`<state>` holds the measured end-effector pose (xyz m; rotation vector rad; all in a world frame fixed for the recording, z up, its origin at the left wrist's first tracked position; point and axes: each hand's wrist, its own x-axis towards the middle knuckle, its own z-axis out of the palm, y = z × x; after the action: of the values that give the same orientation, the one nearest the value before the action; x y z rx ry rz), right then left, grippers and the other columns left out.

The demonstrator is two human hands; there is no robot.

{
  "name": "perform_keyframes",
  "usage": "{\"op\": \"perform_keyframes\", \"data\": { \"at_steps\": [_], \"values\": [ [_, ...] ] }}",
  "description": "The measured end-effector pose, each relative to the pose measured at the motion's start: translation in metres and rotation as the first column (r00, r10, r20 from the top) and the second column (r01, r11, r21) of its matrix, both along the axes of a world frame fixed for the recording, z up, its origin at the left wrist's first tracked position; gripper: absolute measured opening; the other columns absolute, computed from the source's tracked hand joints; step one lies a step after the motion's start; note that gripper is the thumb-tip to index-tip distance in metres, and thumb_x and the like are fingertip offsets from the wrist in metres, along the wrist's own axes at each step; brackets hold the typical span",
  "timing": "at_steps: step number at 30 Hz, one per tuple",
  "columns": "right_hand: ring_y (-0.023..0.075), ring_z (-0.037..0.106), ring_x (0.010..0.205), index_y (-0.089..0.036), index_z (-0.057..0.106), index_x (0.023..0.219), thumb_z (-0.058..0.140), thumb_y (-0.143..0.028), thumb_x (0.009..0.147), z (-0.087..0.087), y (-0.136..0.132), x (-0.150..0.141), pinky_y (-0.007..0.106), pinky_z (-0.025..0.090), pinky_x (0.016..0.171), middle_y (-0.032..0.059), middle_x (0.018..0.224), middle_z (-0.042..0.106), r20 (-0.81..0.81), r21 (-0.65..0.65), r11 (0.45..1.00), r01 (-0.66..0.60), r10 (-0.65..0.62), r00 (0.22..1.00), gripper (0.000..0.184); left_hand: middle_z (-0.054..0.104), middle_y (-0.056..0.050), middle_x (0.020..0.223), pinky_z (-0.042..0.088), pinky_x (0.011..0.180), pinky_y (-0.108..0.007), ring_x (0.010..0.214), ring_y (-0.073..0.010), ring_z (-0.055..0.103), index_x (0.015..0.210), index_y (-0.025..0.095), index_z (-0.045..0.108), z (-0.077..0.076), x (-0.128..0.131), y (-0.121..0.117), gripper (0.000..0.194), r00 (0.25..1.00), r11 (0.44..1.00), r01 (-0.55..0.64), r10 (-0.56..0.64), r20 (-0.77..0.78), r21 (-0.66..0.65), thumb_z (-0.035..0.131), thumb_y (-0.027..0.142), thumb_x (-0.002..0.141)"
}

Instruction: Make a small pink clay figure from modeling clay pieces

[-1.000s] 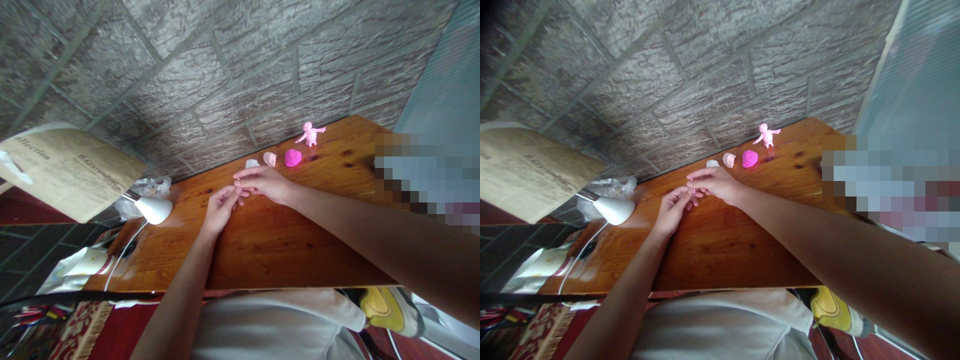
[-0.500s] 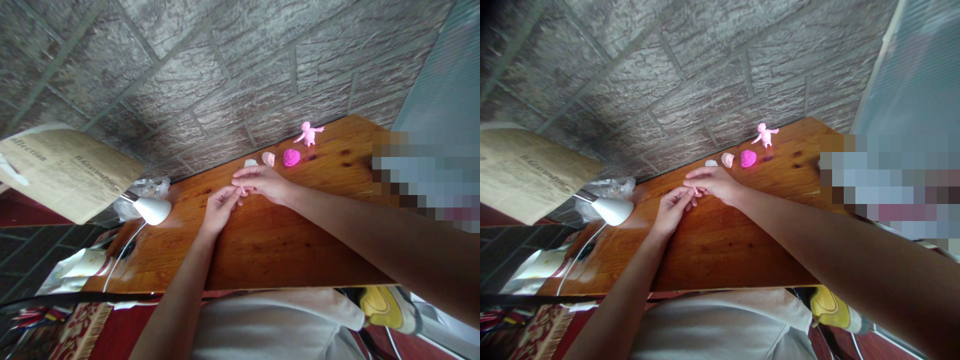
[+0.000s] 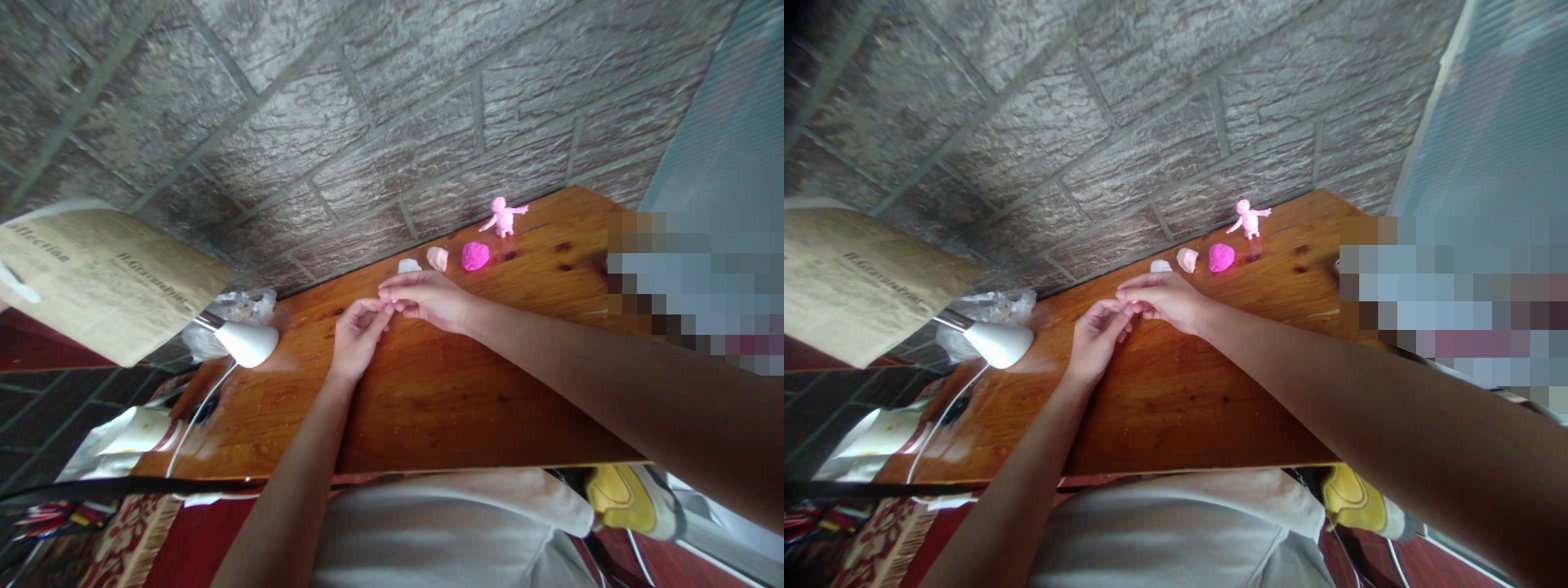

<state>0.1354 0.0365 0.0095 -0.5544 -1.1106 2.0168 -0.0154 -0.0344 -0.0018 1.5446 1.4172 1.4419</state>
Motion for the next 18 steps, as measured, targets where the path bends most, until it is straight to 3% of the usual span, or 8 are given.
{"op": "perform_keyframes", "data": {
  "at_steps": [4,11,18],
  "values": [
    [0.0084,0.061,0.063,-0.017,0.074,0.080,0.069,-0.006,0.076,0.0019,-0.0013,0.0002,0.022,0.050,0.066,0.0017,0.074,0.074,-0.040,-0.048,0.998,-0.031,0.029,0.999,0.013,0.068,0.000,0.070,0.045,0.056,-0.023,0.057,-0.0089,0.055,0.096,0.018,0.073,-0.0010,0.0004,0.0004,0.032,0.999,0.998,-0.029,0.031,-0.023,0.048,0.083,0.040,0.074],
    [0.0069,0.062,0.063,-0.018,0.075,0.085,0.068,-0.006,0.081,0.0029,-0.0013,0.0007,0.021,0.050,0.066,0.0019,0.084,0.077,-0.001,-0.077,0.997,-0.007,0.007,1.000,0.015,0.061,0.003,0.057,0.046,0.058,-0.025,0.053,-0.0100,0.053,0.090,0.018,0.077,0.0001,-0.0011,0.0010,0.033,0.998,0.999,-0.019,0.021,-0.063,0.044,0.079,0.048,0.077],
    [0.0058,0.058,0.058,-0.015,0.076,0.080,0.070,-0.005,0.080,0.0015,-0.0017,-0.0006,0.017,0.040,0.053,-0.0005,0.065,0.069,0.082,0.027,0.999,0.047,-0.049,0.995,0.012,0.065,0.001,0.063,0.041,0.051,-0.023,0.053,-0.0089,0.051,0.091,0.017,0.076,-0.0027,-0.0052,0.0033,0.036,0.998,0.998,-0.056,0.057,-0.033,0.041,0.078,0.051,0.077]
  ]
}}
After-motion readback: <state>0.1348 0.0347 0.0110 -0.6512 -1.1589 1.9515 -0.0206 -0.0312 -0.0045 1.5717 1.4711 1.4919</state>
